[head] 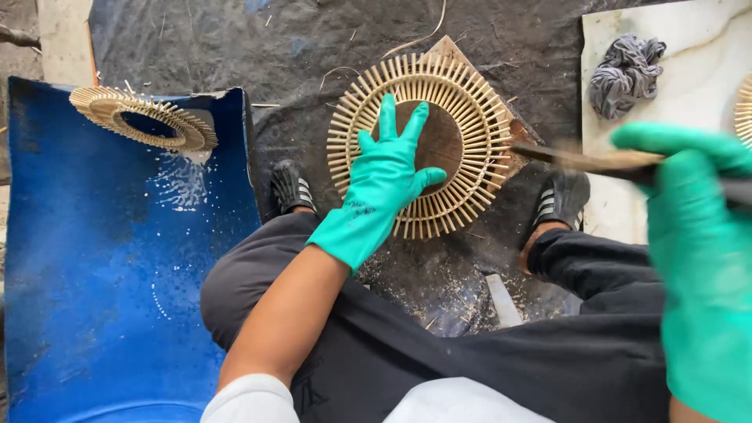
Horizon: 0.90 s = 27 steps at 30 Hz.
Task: The recorder uses a metal tool to sand and smooth the inner edge of a circular bamboo frame.
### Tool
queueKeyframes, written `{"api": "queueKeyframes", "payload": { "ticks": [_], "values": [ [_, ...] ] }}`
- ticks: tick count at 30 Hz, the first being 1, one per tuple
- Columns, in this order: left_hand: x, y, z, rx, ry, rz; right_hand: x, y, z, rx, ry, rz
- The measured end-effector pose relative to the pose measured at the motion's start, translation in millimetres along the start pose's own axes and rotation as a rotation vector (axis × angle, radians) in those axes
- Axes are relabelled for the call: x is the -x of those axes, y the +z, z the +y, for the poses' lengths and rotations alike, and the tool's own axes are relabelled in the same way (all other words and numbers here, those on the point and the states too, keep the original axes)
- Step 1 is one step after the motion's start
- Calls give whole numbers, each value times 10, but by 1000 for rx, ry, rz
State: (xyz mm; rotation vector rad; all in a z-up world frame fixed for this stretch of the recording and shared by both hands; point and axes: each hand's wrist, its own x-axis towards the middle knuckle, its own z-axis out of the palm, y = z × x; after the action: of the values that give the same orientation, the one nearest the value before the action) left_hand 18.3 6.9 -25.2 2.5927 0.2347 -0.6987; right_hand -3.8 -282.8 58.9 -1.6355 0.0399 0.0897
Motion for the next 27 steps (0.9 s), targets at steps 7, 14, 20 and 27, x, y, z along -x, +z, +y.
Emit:
{"api": "queueKeyframes", "payload": {
  "ticks": [7, 14, 20, 27],
  "values": [
    [86, 50, -2, 21, -22, -35, 227, 210, 171, -13, 155, -149],
    [24, 49, -42, 42, 64, 30, 160, 328, 354, 32, 56, -147],
    [-37, 134, -217, -12, 198, 54, -72, 155, 378, -48, 219, -81],
    [149, 34, -109, 27, 22, 30, -489, -61, 871, 486, 449, 75]
  ]
}}
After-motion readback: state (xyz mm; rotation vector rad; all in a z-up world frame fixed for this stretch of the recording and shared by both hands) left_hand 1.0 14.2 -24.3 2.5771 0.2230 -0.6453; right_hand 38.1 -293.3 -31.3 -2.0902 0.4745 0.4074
